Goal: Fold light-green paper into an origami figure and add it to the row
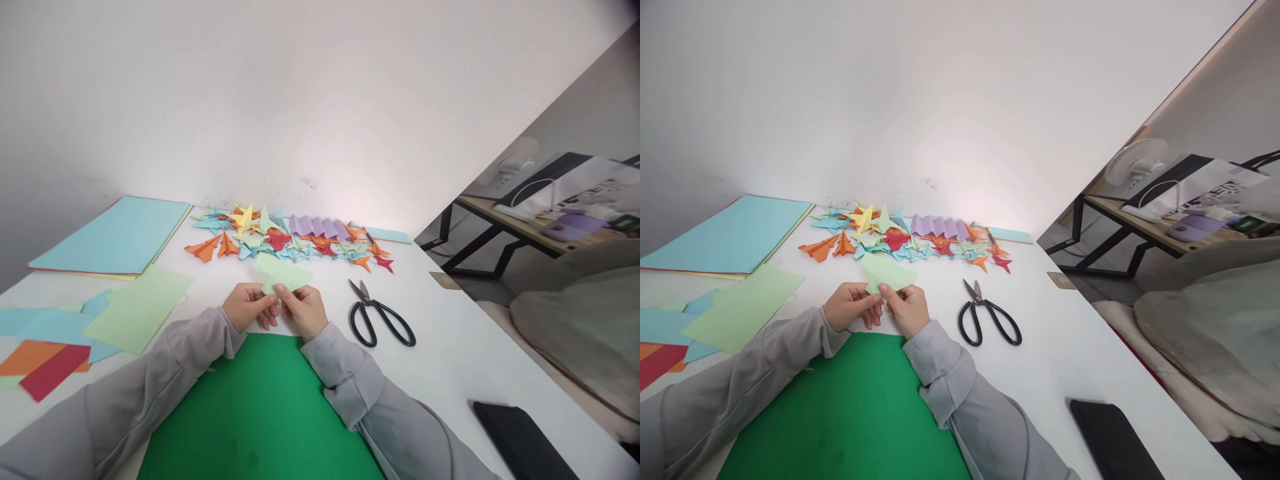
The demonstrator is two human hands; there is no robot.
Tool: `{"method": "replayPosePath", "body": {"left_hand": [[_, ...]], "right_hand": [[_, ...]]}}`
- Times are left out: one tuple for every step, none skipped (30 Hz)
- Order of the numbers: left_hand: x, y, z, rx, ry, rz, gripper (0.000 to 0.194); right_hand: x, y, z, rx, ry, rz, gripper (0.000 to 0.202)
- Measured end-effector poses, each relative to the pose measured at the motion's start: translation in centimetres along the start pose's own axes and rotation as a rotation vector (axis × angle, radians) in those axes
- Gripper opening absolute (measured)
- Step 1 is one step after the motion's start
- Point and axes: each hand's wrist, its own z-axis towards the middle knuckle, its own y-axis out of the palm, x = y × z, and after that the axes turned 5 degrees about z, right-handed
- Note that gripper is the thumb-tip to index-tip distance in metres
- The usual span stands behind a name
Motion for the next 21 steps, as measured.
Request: {"method": "replayPosePath", "body": {"left_hand": [[0.06, 0.0, -0.06, 0.004, 0.011, 0.005, 0.046], [0.1, -0.01, -0.12, 0.005, 0.019, 0.011, 0.045], [0.13, -0.02, -0.18, 0.002, 0.027, 0.016, 0.044], [0.14, -0.04, -0.22, -0.005, 0.033, 0.021, 0.043], [0.14, -0.06, -0.25, -0.013, 0.037, 0.024, 0.042], [0.13, -0.07, -0.27, -0.023, 0.042, 0.025, 0.042], [0.12, -0.08, -0.29, -0.031, 0.045, 0.024, 0.042], [0.1, -0.07, -0.29, -0.038, 0.047, 0.021, 0.042], [0.08, -0.06, -0.29, -0.044, 0.047, 0.019, 0.043], [0.06, -0.04, -0.28, -0.047, 0.047, 0.017, 0.043], [0.04, -0.03, -0.26, -0.048, 0.047, 0.014, 0.043], [0.01, -0.02, -0.22, -0.048, 0.045, 0.009, 0.043], [-0.02, -0.02, -0.18, -0.047, 0.042, 0.004, 0.043], [-0.07, -0.04, -0.14, -0.049, 0.037, -0.005, 0.043], [-0.12, -0.09, -0.09, -0.052, 0.028, -0.016, 0.042], [-0.16, -0.15, -0.06, -0.056, 0.016, -0.03, 0.042], [-0.19, -0.22, -0.03, -0.059, 0.0, -0.044, 0.041], [-0.2, -0.29, -0.03, -0.062, -0.018, -0.058, 0.04], [-0.18, -0.36, -0.03, -0.065, -0.036, -0.071, 0.039], [-0.14, -0.41, -0.06, -0.068, -0.05, -0.082, 0.038], [-0.08, -0.44, -0.09, -0.067, -0.057, -0.091, 0.037]], "right_hand": [[-0.05, 0.02, -0.03, -0.011, 0.002, -0.021, 0.051], [-0.11, 0.03, -0.07, -0.021, 0.005, -0.047, 0.053], [-0.16, 0.04, -0.1, -0.027, 0.009, -0.074, 0.054], [-0.2, 0.03, -0.12, -0.032, 0.013, -0.097, 0.055], [-0.23, 0.01, -0.13, -0.037, 0.017, -0.113, 0.056], [-0.22, -0.02, -0.13, -0.044, 0.018, -0.12, 0.056], [-0.2, -0.05, -0.13, -0.052, 0.019, -0.119, 0.057], [-0.16, -0.09, -0.12, -0.06, 0.018, -0.112, 0.057], [-0.1, -0.13, -0.1, -0.067, 0.016, -0.1, 0.057], [-0.03, -0.16, -0.09, -0.072, 0.015, -0.087, 0.057], [0.04, -0.17, -0.07, -0.072, 0.016, -0.072, 0.057], [0.12, -0.18, -0.06, -0.07, 0.019, -0.058, 0.056], [0.2, -0.18, -0.06, -0.066, 0.025, -0.041, 0.056], [0.27, -0.17, -0.06, -0.065, 0.035, -0.023, 0.055], [0.33, -0.16, -0.06, -0.071, 0.046, -0.007, 0.055], [0.36, -0.15, -0.07, -0.079, 0.056, 0.004, 0.054], [0.37, -0.14, -0.07, -0.093, 0.064, 0.008, 0.054], [0.35, -0.14, -0.09, -0.109, 0.069, 0.007, 0.054], [0.29, -0.14, -0.1, -0.122, 0.07, 0.002, 0.055], [0.22, -0.13, -0.12, -0.13, 0.069, -0.002, 0.055], [0.13, -0.12, -0.13, -0.132, 0.072, 0.0, 0.055]]}}
